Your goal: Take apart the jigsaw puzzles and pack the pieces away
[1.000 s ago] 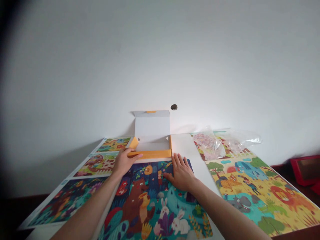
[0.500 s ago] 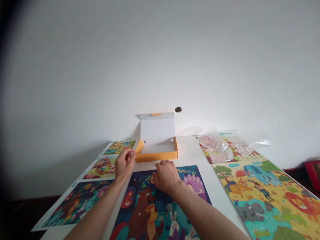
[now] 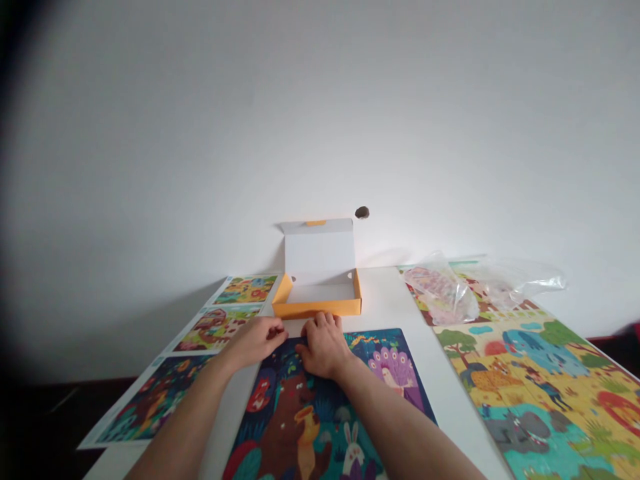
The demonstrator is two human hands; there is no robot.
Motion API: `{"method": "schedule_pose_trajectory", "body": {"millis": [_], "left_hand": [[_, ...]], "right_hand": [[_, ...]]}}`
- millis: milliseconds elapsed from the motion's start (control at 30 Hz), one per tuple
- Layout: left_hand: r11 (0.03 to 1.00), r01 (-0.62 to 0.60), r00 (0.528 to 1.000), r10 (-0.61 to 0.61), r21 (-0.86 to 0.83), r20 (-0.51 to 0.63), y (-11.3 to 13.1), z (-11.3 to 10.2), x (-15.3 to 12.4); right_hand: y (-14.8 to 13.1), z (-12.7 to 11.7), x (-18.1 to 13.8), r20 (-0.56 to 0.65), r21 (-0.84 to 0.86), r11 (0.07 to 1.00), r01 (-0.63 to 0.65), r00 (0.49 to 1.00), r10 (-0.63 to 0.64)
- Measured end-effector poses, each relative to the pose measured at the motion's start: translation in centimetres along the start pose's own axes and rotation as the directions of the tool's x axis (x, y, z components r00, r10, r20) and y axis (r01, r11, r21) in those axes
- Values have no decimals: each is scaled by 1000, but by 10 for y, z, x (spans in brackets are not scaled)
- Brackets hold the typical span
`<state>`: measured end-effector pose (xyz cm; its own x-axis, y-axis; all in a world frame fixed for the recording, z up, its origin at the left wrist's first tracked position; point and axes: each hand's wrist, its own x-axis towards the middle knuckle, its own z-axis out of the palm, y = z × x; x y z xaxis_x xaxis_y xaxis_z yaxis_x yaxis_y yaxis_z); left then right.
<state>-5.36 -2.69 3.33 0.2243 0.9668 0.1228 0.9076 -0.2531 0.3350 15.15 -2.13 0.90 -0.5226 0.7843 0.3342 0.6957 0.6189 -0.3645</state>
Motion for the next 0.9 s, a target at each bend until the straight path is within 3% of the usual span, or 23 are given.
{"method": "schedule_pose_trajectory", "body": {"millis": [233,500,900], "left_hand": [[999,3,1000,-3,-38,1,5,-2,0],[989,-72,995,80,-130,60,1,-2,0],[991,-95,994,99,-90,42,-1,-5,-1]], "right_hand": [[3,-1,3,11,115,993,12,1000,-13],[8,4,5,26,140,990,29,999,-33],[10,4,5,-4,199,978,59,998,-60]]}}
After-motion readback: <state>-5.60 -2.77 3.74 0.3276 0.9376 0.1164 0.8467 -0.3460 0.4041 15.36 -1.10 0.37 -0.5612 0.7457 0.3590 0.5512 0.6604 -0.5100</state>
